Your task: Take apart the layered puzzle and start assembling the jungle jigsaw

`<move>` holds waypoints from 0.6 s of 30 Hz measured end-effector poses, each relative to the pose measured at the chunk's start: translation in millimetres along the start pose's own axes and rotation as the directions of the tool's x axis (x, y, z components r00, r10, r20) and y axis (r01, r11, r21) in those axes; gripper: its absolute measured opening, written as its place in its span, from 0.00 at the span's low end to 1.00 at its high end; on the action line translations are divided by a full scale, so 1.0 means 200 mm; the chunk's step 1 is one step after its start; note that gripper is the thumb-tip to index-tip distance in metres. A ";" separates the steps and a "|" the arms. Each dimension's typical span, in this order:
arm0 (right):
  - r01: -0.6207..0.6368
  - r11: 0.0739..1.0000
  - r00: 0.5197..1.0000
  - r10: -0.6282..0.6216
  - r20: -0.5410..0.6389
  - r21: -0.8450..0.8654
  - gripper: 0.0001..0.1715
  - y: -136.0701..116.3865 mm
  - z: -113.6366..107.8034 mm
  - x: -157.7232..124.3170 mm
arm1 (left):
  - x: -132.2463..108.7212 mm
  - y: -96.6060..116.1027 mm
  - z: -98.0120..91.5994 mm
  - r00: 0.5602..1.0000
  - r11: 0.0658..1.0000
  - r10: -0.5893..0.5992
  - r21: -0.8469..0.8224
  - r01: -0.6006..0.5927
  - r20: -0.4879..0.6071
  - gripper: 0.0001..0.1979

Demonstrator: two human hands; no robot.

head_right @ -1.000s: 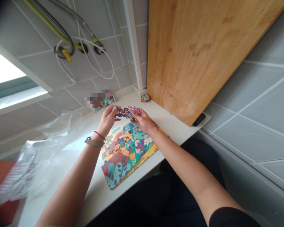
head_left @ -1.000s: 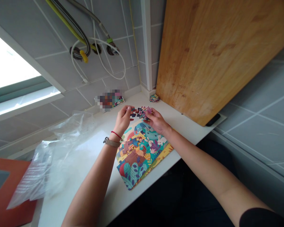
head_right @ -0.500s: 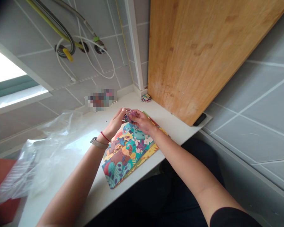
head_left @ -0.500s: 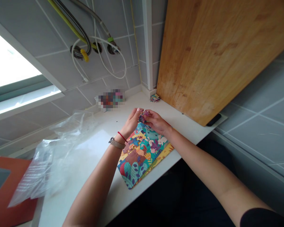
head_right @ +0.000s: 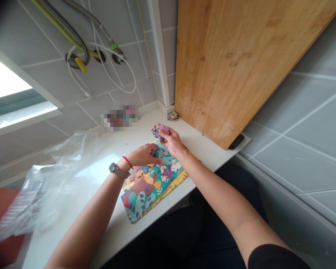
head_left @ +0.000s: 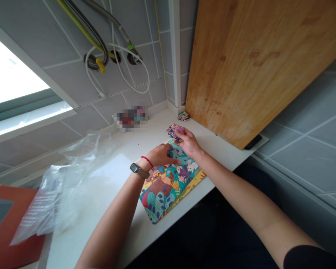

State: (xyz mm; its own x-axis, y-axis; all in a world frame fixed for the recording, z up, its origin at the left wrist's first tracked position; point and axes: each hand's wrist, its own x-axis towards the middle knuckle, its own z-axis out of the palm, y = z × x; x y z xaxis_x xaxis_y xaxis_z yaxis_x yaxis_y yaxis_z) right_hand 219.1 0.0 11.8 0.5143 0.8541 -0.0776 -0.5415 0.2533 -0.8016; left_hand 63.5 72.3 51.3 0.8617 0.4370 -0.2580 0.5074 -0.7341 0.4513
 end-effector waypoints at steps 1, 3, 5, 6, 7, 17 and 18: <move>-0.005 1.000 1.000 0.005 -0.003 -0.004 0.27 0.00 0.00 0.00 | 0.00 0.03 0.03 1.000 0.998 -0.001 0.061 0.002 -0.024 0.38; -0.011 1.000 1.000 0.011 -0.006 -0.007 0.27 0.00 0.00 -0.01 | 0.00 0.09 0.07 0.998 0.991 -0.037 0.130 0.044 -0.054 0.40; -0.010 1.000 1.000 0.010 -0.008 -0.004 0.28 -0.01 0.01 -0.01 | 0.00 0.12 0.09 0.995 0.987 -0.086 0.131 0.093 -0.055 0.38; -0.009 1.000 1.000 0.009 -0.008 -0.001 0.28 -0.01 0.01 -0.01 | 0.00 0.13 0.09 0.993 0.987 -0.107 0.114 0.112 -0.049 0.37; -0.008 1.000 1.000 0.008 -0.009 0.001 0.28 -0.01 0.01 -0.01 | 0.00 0.13 0.09 0.991 0.987 -0.127 0.095 0.130 -0.044 0.35; 0.054 0.997 0.978 -0.040 -0.206 0.063 0.22 0.01 -0.04 0.05 | 0.03 0.10 0.08 0.994 0.997 -0.074 -0.044 0.070 -0.083 0.18; 0.059 0.996 0.974 -0.044 -0.224 0.061 0.22 0.01 -0.05 0.05 | 0.03 0.09 0.07 0.993 0.996 -0.071 -0.064 0.065 -0.092 0.16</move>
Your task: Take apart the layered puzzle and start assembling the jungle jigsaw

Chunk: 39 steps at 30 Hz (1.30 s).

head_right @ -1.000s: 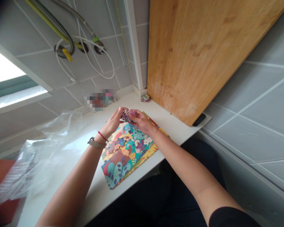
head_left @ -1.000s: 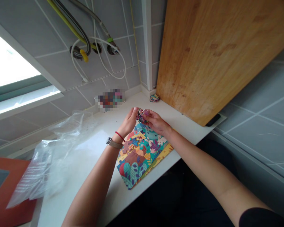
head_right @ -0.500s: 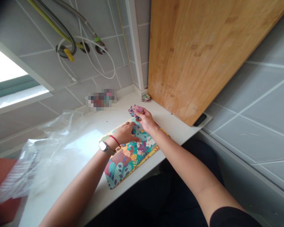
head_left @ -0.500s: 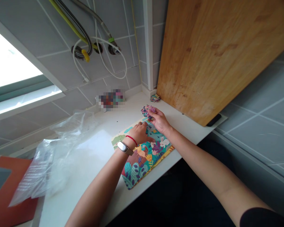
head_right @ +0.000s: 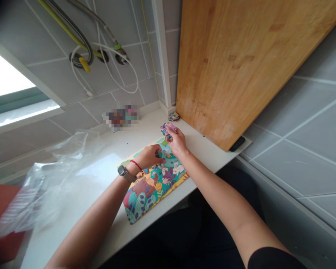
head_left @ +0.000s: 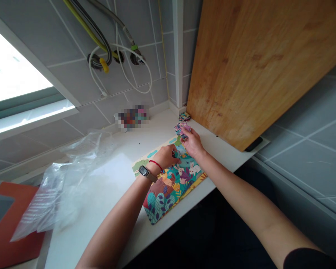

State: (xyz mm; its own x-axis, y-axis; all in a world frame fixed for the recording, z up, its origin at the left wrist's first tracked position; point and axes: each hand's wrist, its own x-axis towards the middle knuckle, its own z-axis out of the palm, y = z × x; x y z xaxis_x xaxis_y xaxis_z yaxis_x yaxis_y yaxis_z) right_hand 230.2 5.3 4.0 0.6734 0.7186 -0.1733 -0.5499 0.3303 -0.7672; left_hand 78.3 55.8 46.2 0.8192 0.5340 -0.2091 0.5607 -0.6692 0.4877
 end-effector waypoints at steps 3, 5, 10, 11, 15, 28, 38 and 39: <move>0.017 1.000 1.000 -0.017 -0.013 -0.018 0.23 0.00 -0.01 0.01 | 0.01 -0.04 -0.07 0.997 0.998 -0.001 -0.059 -0.003 -0.082 0.12; 0.031 0.998 1.000 -0.031 -0.001 -0.052 0.24 0.01 -0.01 0.01 | 0.00 -0.06 -0.11 0.985 0.995 -0.020 -0.096 0.003 -0.171 0.11; 0.034 0.990 0.999 -0.038 -0.024 -0.137 0.25 0.02 -0.01 0.01 | 0.00 -0.08 -0.10 0.969 0.954 -0.029 -0.297 -0.047 -0.245 0.11; 0.033 0.989 0.999 -0.038 -0.035 -0.142 0.25 0.02 -0.01 0.01 | 0.00 -0.08 -0.08 0.975 0.944 -0.016 -0.326 -0.059 -0.222 0.12; 0.057 0.978 0.998 -0.063 -0.025 -0.202 0.25 0.01 -0.01 0.00 | 0.02 -0.07 -0.05 0.994 0.934 0.035 -0.349 -0.070 -0.105 0.15; 0.103 0.940 0.995 -0.095 0.042 -0.325 0.28 0.02 -0.03 0.00 | -0.01 0.00 0.01 0.985 0.940 0.143 -0.298 -0.166 -0.097 0.11; 0.061 0.965 0.998 -0.052 0.041 -0.255 0.27 0.02 -0.02 0.00 | 0.01 -0.01 -0.01 0.972 0.890 0.147 -0.404 -0.210 -0.181 0.27; 0.065 0.964 0.997 -0.055 0.044 -0.259 0.27 0.02 -0.02 0.00 | 0.01 -0.02 -0.02 0.966 0.868 0.157 -0.439 -0.234 -0.205 0.24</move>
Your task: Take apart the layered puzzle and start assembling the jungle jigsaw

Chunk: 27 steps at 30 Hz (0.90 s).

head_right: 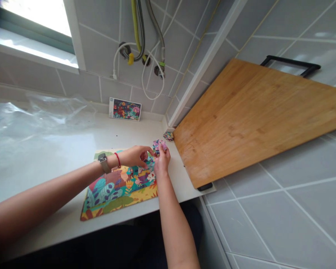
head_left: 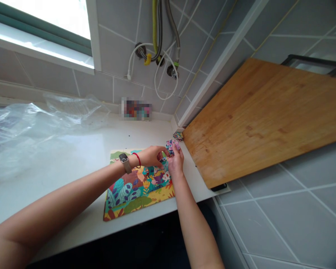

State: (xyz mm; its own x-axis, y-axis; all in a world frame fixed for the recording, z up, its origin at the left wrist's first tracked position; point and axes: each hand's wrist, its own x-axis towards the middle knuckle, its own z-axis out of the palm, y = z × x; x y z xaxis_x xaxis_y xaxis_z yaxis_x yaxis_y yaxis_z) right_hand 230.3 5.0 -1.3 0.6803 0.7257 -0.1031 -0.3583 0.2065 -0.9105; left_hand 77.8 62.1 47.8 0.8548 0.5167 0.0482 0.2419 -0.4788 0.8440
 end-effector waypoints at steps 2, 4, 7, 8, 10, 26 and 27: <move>-0.008 1.000 1.000 0.008 0.008 0.017 0.27 0.00 0.00 0.00 | 0.02 -0.01 -0.04 0.996 0.995 0.010 -0.103 -0.019 -0.093 0.18; -0.028 0.997 0.999 0.027 0.022 0.067 0.26 -0.01 0.00 0.00 | 0.03 -0.04 -0.06 0.976 0.965 -0.053 -0.264 -0.004 -0.211 0.17; -0.048 0.990 0.998 0.042 0.047 0.135 0.22 -0.04 0.00 -0.02 | 0.05 -0.08 -0.07 0.939 0.852 -0.218 -0.521 0.051 -0.264 0.24; -0.050 0.986 0.998 0.041 0.056 0.158 0.20 -0.04 0.00 -0.02 | 0.06 -0.09 -0.07 0.929 0.816 -0.261 -0.575 0.067 -0.262 0.26; -0.056 0.976 0.994 0.036 0.099 0.208 0.17 -0.06 0.01 -0.04 | 0.06 -0.11 -0.07 0.904 0.767 -0.326 -0.637 0.080 -0.278 0.27; -0.135 0.977 0.927 0.067 0.369 0.162 0.18 -0.02 0.03 -0.08 | 0.04 -0.11 -0.08 0.923 0.738 -0.289 -0.674 0.045 -0.254 0.28; -0.134 0.976 0.929 0.064 0.366 0.171 0.18 -0.02 0.03 -0.08 | 0.05 -0.11 -0.07 0.927 0.785 -0.261 -0.619 0.042 -0.268 0.27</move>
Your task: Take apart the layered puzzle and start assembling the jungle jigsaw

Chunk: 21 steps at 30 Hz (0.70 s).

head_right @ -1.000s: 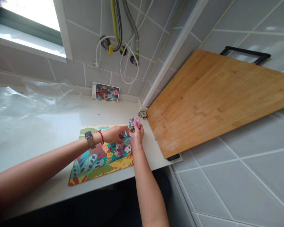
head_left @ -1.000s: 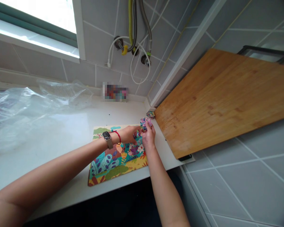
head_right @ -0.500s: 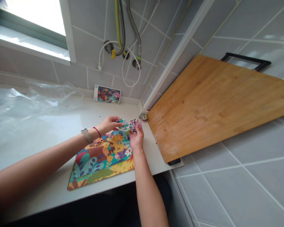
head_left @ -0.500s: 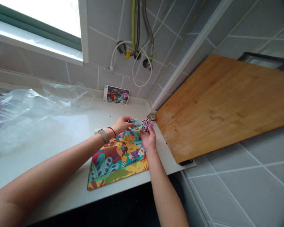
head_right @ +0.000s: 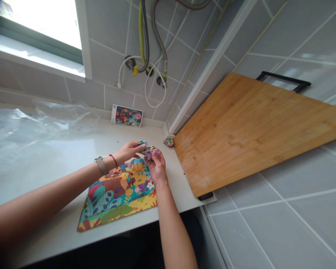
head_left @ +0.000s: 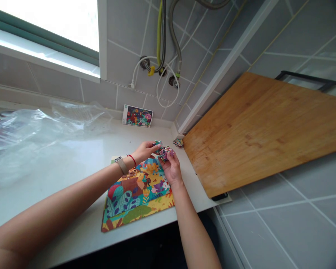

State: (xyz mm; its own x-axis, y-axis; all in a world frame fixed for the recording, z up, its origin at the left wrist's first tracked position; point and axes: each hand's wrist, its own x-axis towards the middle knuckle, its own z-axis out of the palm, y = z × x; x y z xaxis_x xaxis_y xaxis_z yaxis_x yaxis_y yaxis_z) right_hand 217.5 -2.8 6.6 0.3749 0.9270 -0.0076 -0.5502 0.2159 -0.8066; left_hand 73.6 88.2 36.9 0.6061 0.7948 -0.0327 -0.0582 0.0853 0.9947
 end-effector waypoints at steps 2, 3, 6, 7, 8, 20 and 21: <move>0.012 1.000 0.999 -0.012 -0.031 0.019 0.17 -0.01 0.00 0.00 | 0.00 0.00 0.01 0.997 0.980 0.073 0.184 -0.074 0.012 0.27; 0.016 0.999 0.999 -0.014 -0.051 0.030 0.16 -0.01 0.00 0.00 | 0.00 -0.01 0.01 0.994 0.951 0.109 0.287 -0.111 0.022 0.27; -0.004 0.999 0.998 0.007 -0.064 0.042 0.15 -0.02 0.00 0.00 | -0.02 -0.01 0.03 0.981 0.803 0.182 0.564 -0.191 0.073 0.27; -0.018 0.999 0.999 0.019 -0.049 0.034 0.15 -0.01 0.00 -0.01 | -0.03 0.00 0.03 0.978 0.742 0.184 0.639 -0.203 0.097 0.27; -0.030 0.999 0.999 0.030 -0.032 0.020 0.15 -0.01 0.00 -0.01 | -0.04 0.01 0.03 0.977 0.681 0.169 0.702 -0.210 0.129 0.27; -0.026 0.999 0.983 0.029 -0.181 0.021 0.17 0.02 -0.03 0.03 | -0.67 0.58 0.24 0.380 0.813 0.002 0.220 -0.539 0.925 0.43; -0.028 0.999 0.985 0.032 -0.169 0.028 0.17 0.02 -0.03 0.03 | -0.76 0.60 0.28 0.159 0.895 -0.012 0.082 -0.439 0.987 0.45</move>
State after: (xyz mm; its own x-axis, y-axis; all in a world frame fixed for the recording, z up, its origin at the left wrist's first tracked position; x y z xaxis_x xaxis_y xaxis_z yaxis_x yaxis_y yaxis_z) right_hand 221.3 2.3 -0.5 0.4777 0.8684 -0.1330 -0.5810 0.1987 -0.7893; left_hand 20.2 -55.9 166.8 0.8803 -0.4676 0.0795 -0.2534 -0.3220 0.9122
